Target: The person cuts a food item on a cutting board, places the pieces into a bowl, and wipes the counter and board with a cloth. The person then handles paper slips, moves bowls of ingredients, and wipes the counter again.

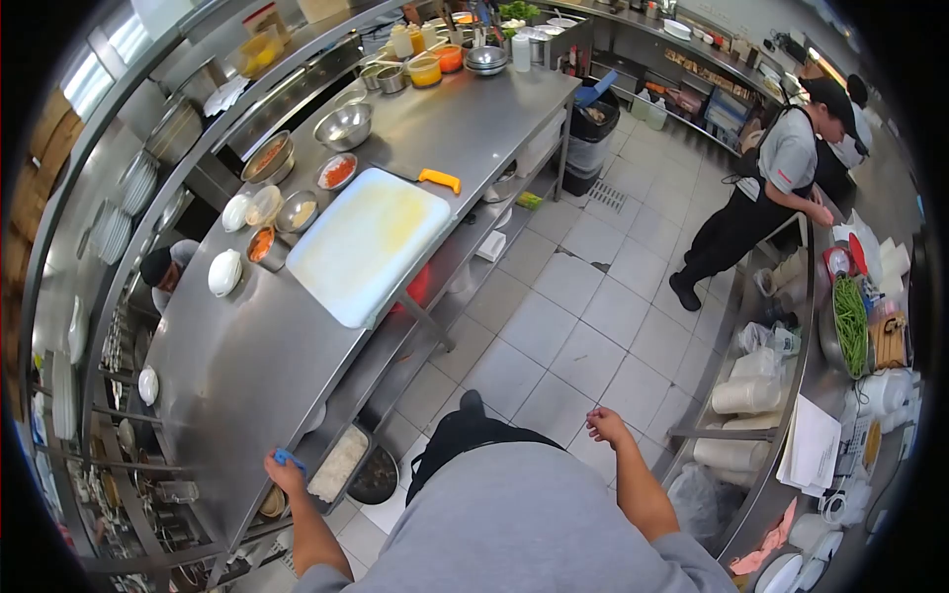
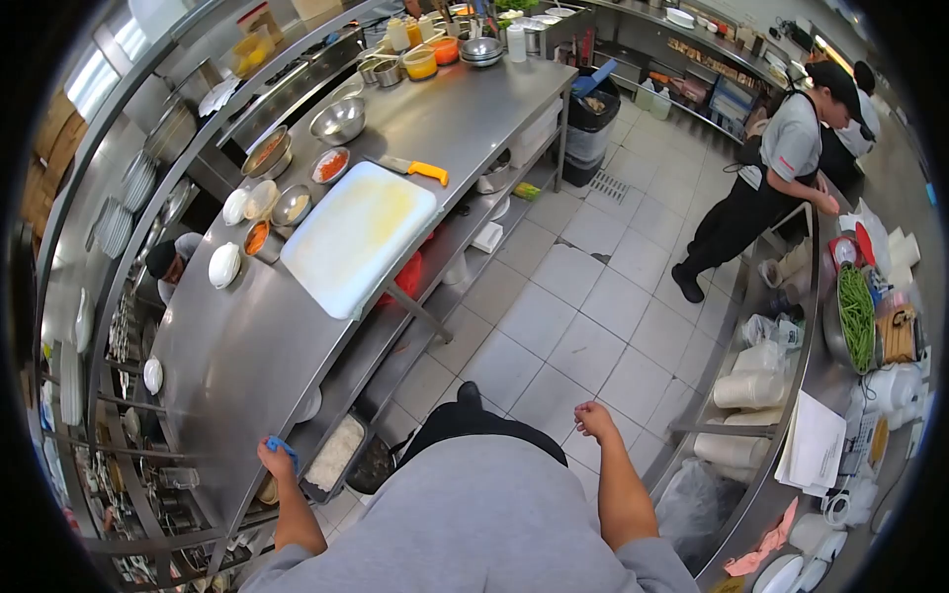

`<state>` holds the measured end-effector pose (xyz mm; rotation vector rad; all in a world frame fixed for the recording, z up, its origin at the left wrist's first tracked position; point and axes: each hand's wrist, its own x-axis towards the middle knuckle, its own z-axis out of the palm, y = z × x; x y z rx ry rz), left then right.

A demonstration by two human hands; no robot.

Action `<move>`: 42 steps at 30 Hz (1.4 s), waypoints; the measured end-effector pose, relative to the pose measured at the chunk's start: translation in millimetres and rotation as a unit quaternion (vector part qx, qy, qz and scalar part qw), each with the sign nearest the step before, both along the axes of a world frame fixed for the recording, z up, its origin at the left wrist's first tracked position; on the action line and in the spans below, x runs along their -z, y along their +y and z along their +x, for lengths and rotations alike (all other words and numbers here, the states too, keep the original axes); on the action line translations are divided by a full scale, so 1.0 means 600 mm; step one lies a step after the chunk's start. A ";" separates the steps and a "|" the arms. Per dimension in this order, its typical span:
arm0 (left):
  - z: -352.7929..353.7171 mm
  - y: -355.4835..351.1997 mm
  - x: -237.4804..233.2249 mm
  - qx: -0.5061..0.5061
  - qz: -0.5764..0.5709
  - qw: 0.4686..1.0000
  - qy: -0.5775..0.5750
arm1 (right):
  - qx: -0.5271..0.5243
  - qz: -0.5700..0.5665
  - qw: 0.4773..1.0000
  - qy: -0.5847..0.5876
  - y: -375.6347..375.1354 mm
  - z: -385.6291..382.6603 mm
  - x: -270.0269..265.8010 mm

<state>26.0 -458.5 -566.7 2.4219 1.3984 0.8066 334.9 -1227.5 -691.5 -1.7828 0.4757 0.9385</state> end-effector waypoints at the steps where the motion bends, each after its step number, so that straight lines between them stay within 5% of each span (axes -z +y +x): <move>1: 0.016 -0.006 -0.003 0.006 0.000 1.000 0.003 | 0.008 -0.009 1.000 0.013 -0.013 -0.014 0.014; 7: 0.173 -0.115 -0.019 -0.103 0.003 0.988 0.114 | 0.028 -0.034 0.995 0.088 -0.083 -0.099 0.036; 9: 0.231 -0.164 -0.012 0.112 0.057 0.985 0.122 | 0.036 -0.039 0.993 0.103 -0.101 -0.110 0.036; 11: 0.310 -0.200 0.003 0.297 -0.111 0.939 0.131 | 0.048 -0.042 0.990 0.128 -0.112 -0.100 0.047; 13: 0.400 -0.265 0.060 0.477 -0.137 0.862 0.103 | 0.051 -0.051 0.989 0.127 -0.116 -0.066 0.033; 15: 0.512 -0.343 0.065 0.515 -0.198 0.826 0.113 | 0.090 -0.052 0.988 0.114 -0.119 -0.020 0.040; 17: 0.629 -0.401 0.057 0.495 -0.328 0.801 0.073 | 0.113 -0.051 0.988 0.097 -0.107 0.042 0.011; 25: 1.127 -0.463 -0.129 0.554 -0.391 0.726 -0.114 | 0.192 -0.031 0.981 -0.005 -0.096 0.302 -0.093; 28: 1.298 -0.466 -0.217 0.437 -0.537 0.690 -0.212 | 0.238 -0.031 0.970 -0.023 -0.095 0.355 -0.104; 29: 1.356 -0.459 -0.225 0.455 -0.502 0.682 -0.274 | 0.247 -0.030 0.968 -0.027 -0.096 0.364 -0.099; 33: 1.559 -0.413 -0.233 0.465 -0.317 0.749 -0.351 | 0.252 -0.033 0.967 -0.001 -0.099 0.383 -0.062; 37: 1.698 -0.379 -0.153 0.392 -0.209 0.830 -0.338 | 0.228 -0.060 0.969 0.069 -0.120 0.404 -0.025; 39: 1.754 -0.328 -0.046 0.400 -0.362 0.838 -0.078 | 0.180 -0.074 0.979 0.066 -0.127 0.455 -0.046; 41: 1.770 -0.356 0.018 0.386 0.018 0.918 -0.086 | 0.146 -0.076 0.985 0.046 -0.137 0.526 -0.045; 42: 1.773 -0.376 -0.005 0.366 -0.046 0.927 -0.067 | 0.116 -0.077 0.989 0.042 -0.160 0.558 -0.021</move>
